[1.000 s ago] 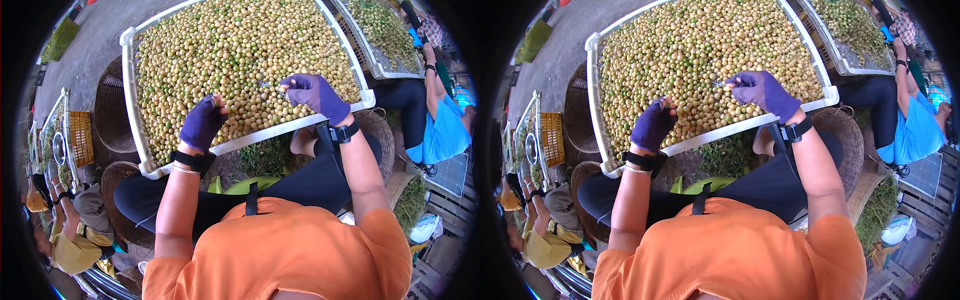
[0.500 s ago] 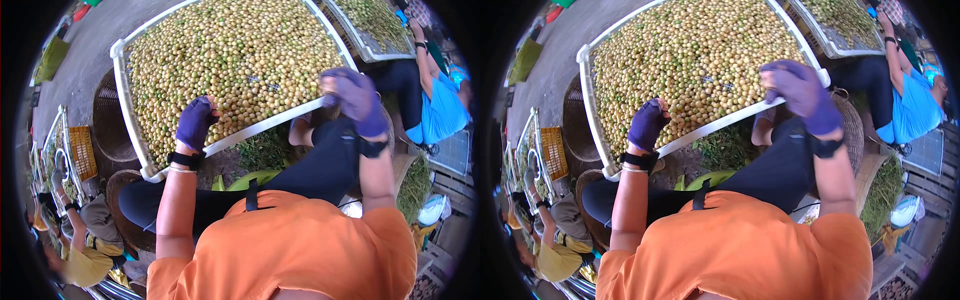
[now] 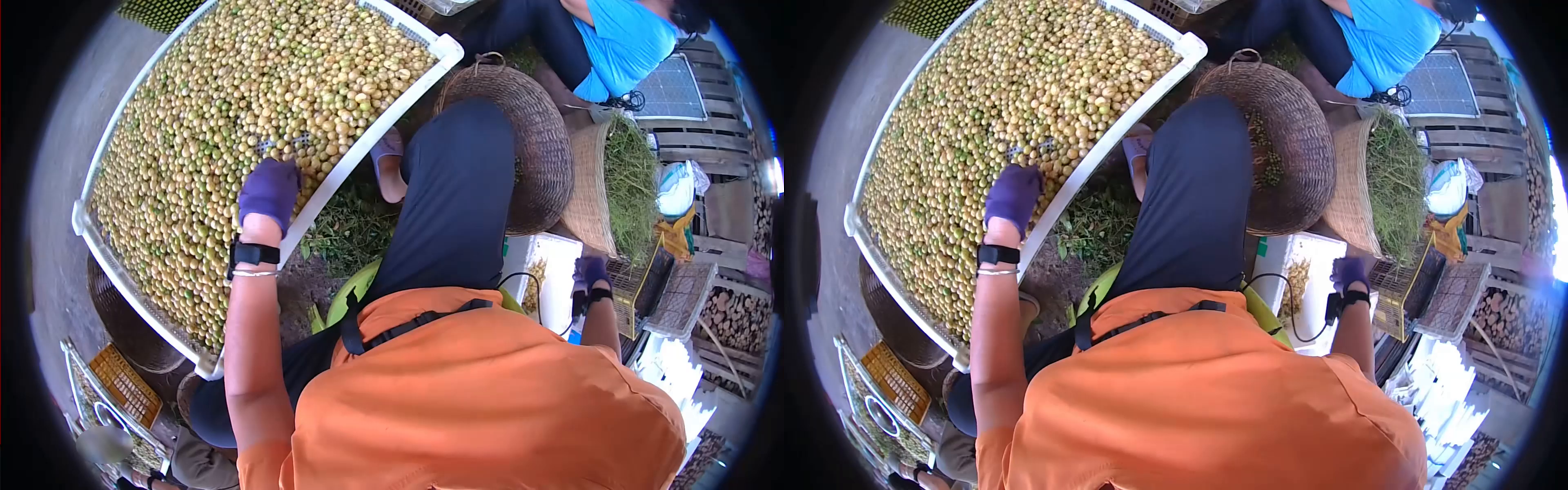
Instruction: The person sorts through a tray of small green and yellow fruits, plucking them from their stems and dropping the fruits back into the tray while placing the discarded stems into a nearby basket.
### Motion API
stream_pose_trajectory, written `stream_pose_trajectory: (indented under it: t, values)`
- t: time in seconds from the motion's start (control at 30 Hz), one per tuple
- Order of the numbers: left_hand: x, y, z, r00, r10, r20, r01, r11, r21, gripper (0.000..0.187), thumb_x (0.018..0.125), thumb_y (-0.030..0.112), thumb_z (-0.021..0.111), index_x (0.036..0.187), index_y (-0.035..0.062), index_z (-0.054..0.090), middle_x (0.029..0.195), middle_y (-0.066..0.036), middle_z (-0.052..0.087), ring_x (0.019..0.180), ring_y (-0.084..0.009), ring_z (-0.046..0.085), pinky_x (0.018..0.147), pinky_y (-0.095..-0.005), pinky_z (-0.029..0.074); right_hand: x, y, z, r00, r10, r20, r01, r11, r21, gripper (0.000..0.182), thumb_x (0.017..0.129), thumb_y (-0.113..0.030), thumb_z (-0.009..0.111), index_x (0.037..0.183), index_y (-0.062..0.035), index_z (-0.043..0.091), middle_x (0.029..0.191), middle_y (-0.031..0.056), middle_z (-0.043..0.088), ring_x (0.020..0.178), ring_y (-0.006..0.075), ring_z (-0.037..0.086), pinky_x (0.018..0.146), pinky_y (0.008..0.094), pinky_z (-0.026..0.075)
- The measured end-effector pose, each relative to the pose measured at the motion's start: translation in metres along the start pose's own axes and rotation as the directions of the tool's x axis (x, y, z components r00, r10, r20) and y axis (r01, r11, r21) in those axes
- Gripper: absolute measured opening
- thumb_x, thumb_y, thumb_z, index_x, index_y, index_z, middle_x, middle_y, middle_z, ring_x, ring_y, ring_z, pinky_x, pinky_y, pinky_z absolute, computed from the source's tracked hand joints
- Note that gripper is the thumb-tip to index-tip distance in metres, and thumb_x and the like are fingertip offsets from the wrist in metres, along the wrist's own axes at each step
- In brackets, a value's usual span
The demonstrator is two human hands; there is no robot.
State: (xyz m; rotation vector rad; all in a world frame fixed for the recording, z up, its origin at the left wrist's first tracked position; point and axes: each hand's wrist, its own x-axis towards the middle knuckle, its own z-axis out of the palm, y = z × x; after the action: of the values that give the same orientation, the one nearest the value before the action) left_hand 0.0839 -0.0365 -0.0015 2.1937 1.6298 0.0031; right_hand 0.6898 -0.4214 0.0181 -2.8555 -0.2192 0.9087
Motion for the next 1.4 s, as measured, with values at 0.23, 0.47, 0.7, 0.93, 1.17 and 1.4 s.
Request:
stream_pose_trajectory:
  t: [0.23, 0.47, 0.7, 0.93, 1.17, 1.4]
  values:
    - [-0.004, -0.003, 0.015, 0.996, 0.002, -0.087, 0.007, 0.995, 0.097, 0.022, 0.086, 0.025, 0.054, 0.086, 0.0104, 0.070, 0.095, -0.012, 0.067, 0.085, -0.0312, 0.066, 0.073, -0.0425, 0.053, 0.121, 0.002, -0.005, 0.900, -0.422, -0.114, 0.283, 0.761, -0.584, 0.024, 0.094, -0.024, 0.045, 0.082, -0.0100, 0.060, 0.059, 0.0073, 0.056, 0.046, 0.0175, 0.055, 0.037, 0.0339, 0.042]
    - [-0.046, -0.026, -0.014, 0.947, -0.282, -0.153, 0.199, 0.891, -0.408, 0.025, 0.084, 0.030, 0.059, 0.091, 0.0080, 0.069, 0.093, -0.018, 0.065, 0.089, -0.0349, 0.062, 0.078, -0.0428, 0.049, -0.244, -0.356, 0.042, 0.377, -0.903, -0.204, 0.888, 0.290, 0.357, 0.035, 0.094, -0.024, 0.056, 0.118, 0.0013, 0.061, 0.091, 0.0042, 0.067, 0.070, 0.0057, 0.053, 0.065, 0.0209, 0.045]
    - [-0.072, -0.040, -0.017, 0.984, -0.179, 0.011, 0.177, 0.961, -0.213, 0.021, 0.087, 0.023, 0.053, 0.089, 0.0091, 0.068, 0.092, -0.019, 0.065, 0.086, -0.0363, 0.063, 0.076, -0.0442, 0.050, -0.314, -0.494, 0.203, -0.513, -0.777, 0.364, 0.858, -0.453, 0.242, 0.029, 0.084, -0.021, 0.063, 0.104, -0.0003, 0.064, 0.089, 0.0142, 0.067, 0.085, 0.0260, 0.066, 0.076, 0.0344, 0.050]
    - [-0.054, -0.066, -0.033, 0.949, -0.284, -0.140, 0.224, 0.915, -0.336, 0.024, 0.090, 0.026, 0.052, 0.085, 0.0093, 0.067, 0.090, -0.018, 0.064, 0.085, -0.0363, 0.062, 0.076, -0.0440, 0.049, -0.303, -0.523, 0.331, -0.455, -0.681, 0.574, 0.697, -0.674, -0.247, 0.017, 0.084, -0.017, 0.054, 0.083, -0.0096, 0.069, 0.084, 0.0142, 0.069, 0.081, 0.0323, 0.068, 0.070, 0.0437, 0.053]
    - [0.021, -0.050, -0.028, 0.957, -0.274, -0.095, 0.258, 0.954, -0.153, 0.025, 0.085, 0.031, 0.057, 0.092, 0.0112, 0.070, 0.097, -0.016, 0.066, 0.091, -0.0340, 0.063, 0.081, -0.0424, 0.050, -0.286, -0.523, 0.350, -0.411, -0.707, 0.576, 0.635, -0.675, -0.375, 0.015, 0.081, -0.014, 0.054, 0.082, -0.0098, 0.068, 0.084, 0.0128, 0.068, 0.080, 0.0297, 0.068, 0.069, 0.0423, 0.053]
    - [0.038, -0.032, -0.031, 0.933, -0.339, 0.125, 0.334, 0.941, 0.055, 0.030, 0.085, 0.034, 0.059, 0.099, 0.0105, 0.071, 0.105, -0.012, 0.068, 0.097, -0.0295, 0.066, 0.081, -0.0406, 0.052, -0.286, -0.523, 0.347, -0.394, -0.711, 0.583, 0.676, -0.654, -0.340, 0.019, 0.083, -0.014, 0.053, 0.083, -0.0104, 0.071, 0.082, 0.0125, 0.070, 0.078, 0.0289, 0.069, 0.067, 0.0413, 0.054]
